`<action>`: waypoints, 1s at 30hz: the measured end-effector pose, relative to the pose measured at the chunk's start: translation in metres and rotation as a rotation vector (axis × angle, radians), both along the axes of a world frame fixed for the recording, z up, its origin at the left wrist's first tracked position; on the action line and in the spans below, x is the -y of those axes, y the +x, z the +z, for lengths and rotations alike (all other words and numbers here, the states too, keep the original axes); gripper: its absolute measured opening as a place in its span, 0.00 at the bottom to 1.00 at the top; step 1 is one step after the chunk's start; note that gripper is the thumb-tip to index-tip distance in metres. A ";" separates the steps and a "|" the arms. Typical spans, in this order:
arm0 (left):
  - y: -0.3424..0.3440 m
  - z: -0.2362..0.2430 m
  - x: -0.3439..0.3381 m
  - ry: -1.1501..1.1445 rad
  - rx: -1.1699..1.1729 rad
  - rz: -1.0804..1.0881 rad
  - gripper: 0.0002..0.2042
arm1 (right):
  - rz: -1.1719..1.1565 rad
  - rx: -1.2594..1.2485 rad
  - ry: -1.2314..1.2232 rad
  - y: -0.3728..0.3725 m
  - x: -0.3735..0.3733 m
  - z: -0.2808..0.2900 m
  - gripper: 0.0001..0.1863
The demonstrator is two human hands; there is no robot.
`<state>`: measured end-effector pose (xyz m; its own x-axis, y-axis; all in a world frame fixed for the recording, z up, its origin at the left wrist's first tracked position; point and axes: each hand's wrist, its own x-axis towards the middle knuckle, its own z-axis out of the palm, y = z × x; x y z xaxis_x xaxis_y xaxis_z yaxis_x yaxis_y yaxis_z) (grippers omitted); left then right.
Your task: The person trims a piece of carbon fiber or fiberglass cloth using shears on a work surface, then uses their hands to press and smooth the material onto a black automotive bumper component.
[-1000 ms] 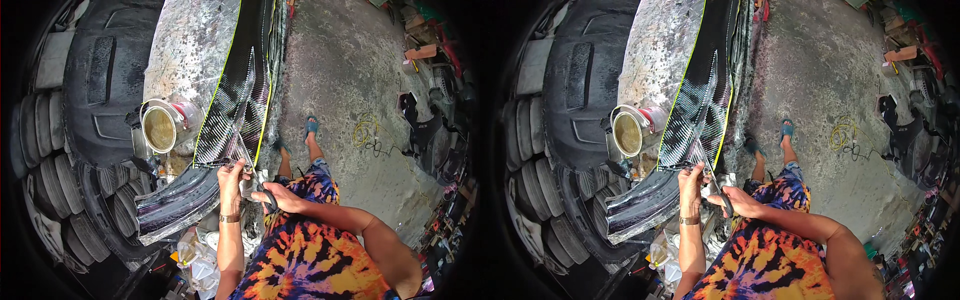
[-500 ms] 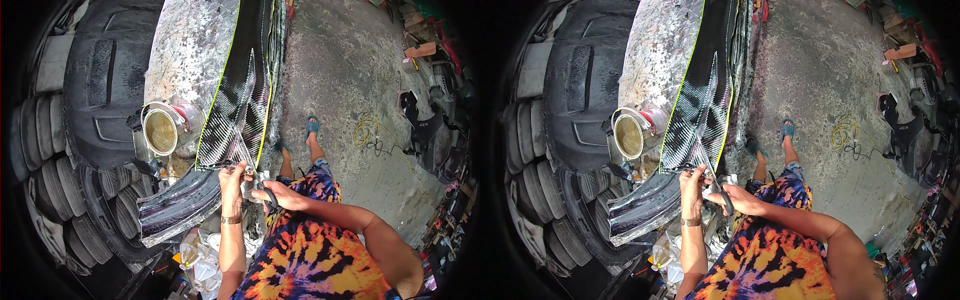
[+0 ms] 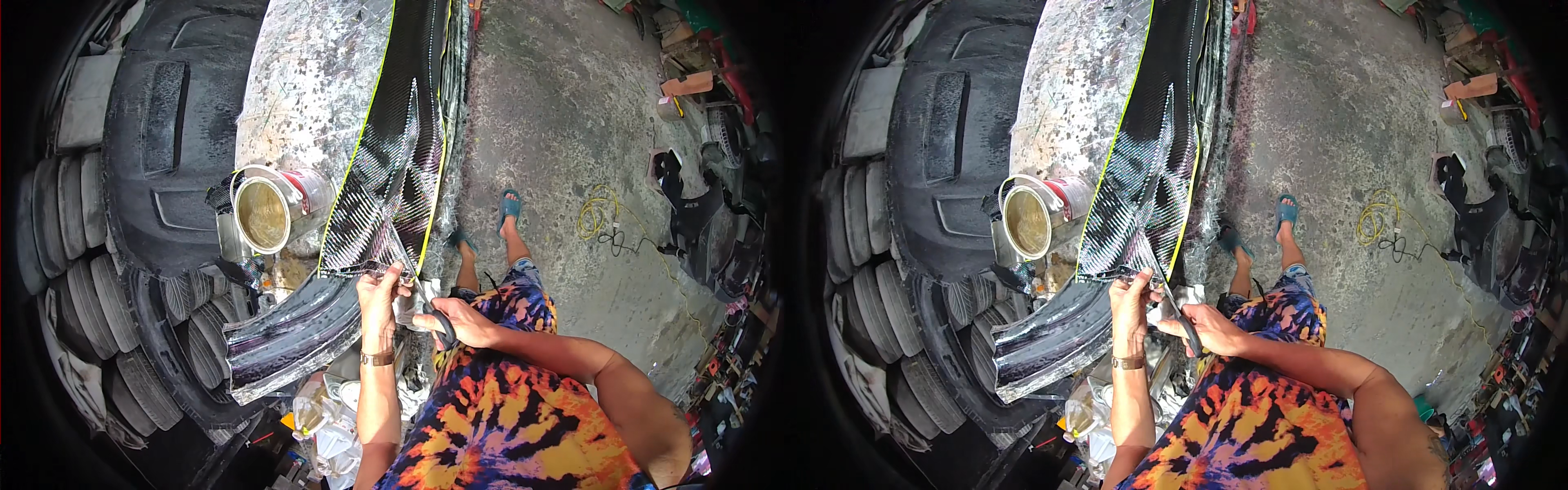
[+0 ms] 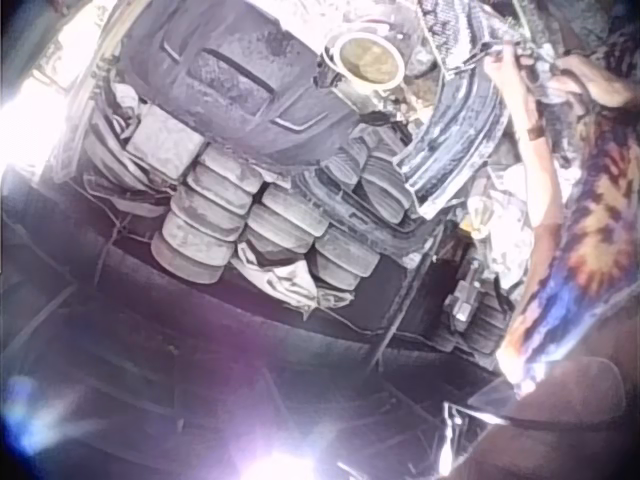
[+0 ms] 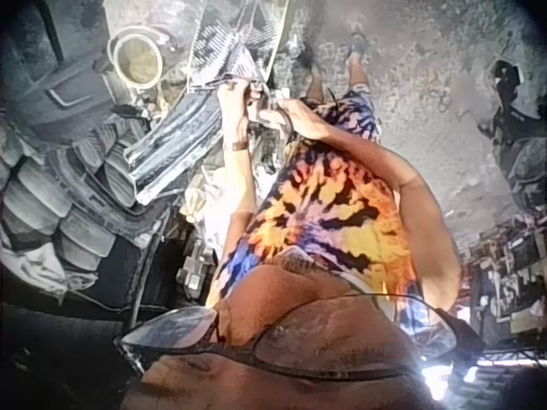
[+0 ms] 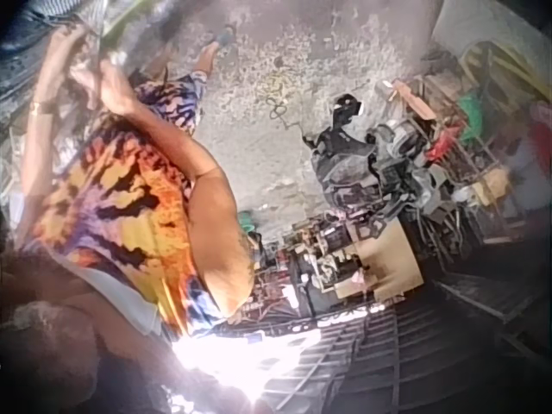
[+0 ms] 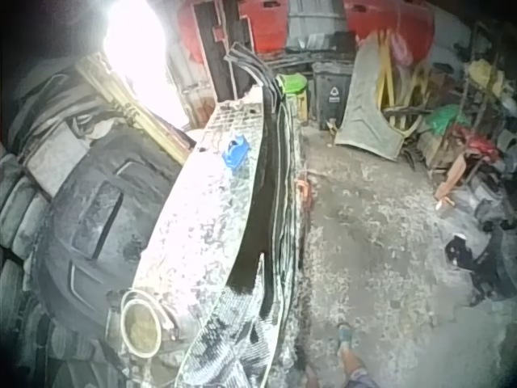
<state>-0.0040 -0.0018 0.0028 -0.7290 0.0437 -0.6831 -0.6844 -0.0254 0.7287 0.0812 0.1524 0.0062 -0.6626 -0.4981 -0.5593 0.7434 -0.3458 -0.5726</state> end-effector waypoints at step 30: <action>-0.004 -0.001 -0.019 -0.001 -0.060 0.232 0.06 | 0.149 0.032 -0.100 -0.006 -0.021 0.001 0.27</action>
